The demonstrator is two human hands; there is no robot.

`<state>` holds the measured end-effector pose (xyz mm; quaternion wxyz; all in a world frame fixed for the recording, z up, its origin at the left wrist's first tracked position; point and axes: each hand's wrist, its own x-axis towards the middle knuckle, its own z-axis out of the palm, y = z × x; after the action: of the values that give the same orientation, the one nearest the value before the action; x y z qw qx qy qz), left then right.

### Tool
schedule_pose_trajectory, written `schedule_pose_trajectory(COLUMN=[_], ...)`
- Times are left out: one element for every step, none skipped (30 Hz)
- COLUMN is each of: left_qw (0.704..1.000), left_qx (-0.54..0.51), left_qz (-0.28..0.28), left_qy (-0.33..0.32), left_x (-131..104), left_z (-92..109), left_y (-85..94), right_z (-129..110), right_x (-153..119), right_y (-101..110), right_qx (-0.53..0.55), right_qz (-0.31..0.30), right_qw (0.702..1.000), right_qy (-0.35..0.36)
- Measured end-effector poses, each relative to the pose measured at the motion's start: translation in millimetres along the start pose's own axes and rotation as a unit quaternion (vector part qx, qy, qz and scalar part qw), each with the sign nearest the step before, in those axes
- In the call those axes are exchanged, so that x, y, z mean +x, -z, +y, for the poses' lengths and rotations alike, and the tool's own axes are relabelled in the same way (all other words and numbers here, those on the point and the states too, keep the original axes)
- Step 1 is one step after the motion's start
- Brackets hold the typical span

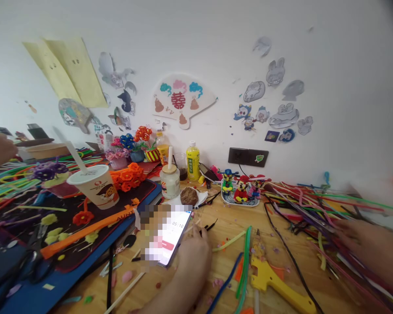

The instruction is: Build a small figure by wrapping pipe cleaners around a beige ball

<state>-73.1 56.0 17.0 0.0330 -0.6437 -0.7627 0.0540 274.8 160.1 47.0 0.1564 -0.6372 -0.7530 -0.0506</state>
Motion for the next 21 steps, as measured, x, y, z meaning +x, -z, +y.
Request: schedule_pose_trajectory(left_qw=[1.0, 1.0, 1.0, 1.0, 1.0, 1.0, 0.999, 0.999, 0.998, 0.998, 0.997, 0.997, 0.997, 0.997, 0.997, 0.996, 0.996, 0.995, 0.995, 0.994, 0.994], left_qx=[0.0, 0.0, -0.001, -0.003, -0.005, -0.008, -0.013, -0.018, -0.024, -0.028, -0.03, -0.028, -0.026, -0.024, -0.022, -0.02, -0.019, -0.017, -0.015, -0.015, -0.015], left_qz=[-0.005, -0.01, -0.014, -0.018, -0.021, -0.023, -0.024, -0.024, -0.023, -0.021, -0.017, -0.009, -0.003, 0.004, 0.011, 0.019, 0.027, 0.039, 0.051, 0.06, 0.068], left_qy=[0.001, 0.001, -0.001, -0.004, -0.009, -0.017, -0.027, -0.039, -0.052, -0.06, -0.068, -0.075, -0.077, -0.079, -0.08, -0.081, -0.084, -0.086, -0.088, -0.089, -0.089], left_x=[0, 0, -1, -2, -4, -6, -9, -12, -14, -17, -19, -20, -21, -22, -22, -21, -21, -21, -21, -21, -22], left_z=[1, 2, 3, 5, 6, 8, 10, 13, 15, 17, 19, 20, 21, 22, 23, 23, 24, 24, 24, 25, 25], left_y=[-0.2, -0.2, -0.1, 0.1, 0.5, 0.9, 1.4, 1.7, 1.8, 1.6, 1.1, 0.1, -1.2, -2.7, -4.4, -6.1, -7.6, -9.0, -10.2, -11.1, -11.8], right_z=[-23, -50, -81, -113, -146, -178, -207, -232, -252, -269, -281, -289, -294, -297, -299, -300, -301, -301, -302, -303, -304], right_x=[3, 7, 11, 15, 19, 23, 26, 30, 33, 36, 39, 41, 43, 45, 46, 47, 47, 48, 48, 48, 48], right_y=[6, 11, 14, 15, 15, 11, 6, -1, -9, -18, -27, -36, -43, -50, -55, -59, -62, -64, -66, -68, -70], right_qx=[0.023, 0.056, 0.082, 0.091, 0.092, 0.082, 0.066, 0.059, 0.051, 0.043, 0.034, 0.025, 0.015, 0.007, -0.001, -0.009, -0.017, -0.024, -0.031, -0.036, -0.041], right_qz=[0.003, 0.001, -0.009, -0.034, -0.044, -0.059, -0.076, -0.082, -0.09, -0.096, -0.101, -0.109, -0.114, -0.117, -0.121, -0.125, -0.129, -0.134, -0.138, -0.141, -0.143], right_qw=[0.999, 0.994, 0.984, 0.964, 0.938, 0.914, 0.894, 0.883, 0.875, 0.869, 0.864, 0.859, 0.857, 0.855, 0.854, 0.854, 0.854, 0.854, 0.856, 0.858, 0.861], right_qy=[0.037, 0.089, 0.155, 0.249, 0.331, 0.393, 0.437, 0.458, 0.473, 0.484, 0.491, 0.499, 0.503, 0.505, 0.506, 0.506, 0.504, 0.502, 0.498, 0.493, 0.486])
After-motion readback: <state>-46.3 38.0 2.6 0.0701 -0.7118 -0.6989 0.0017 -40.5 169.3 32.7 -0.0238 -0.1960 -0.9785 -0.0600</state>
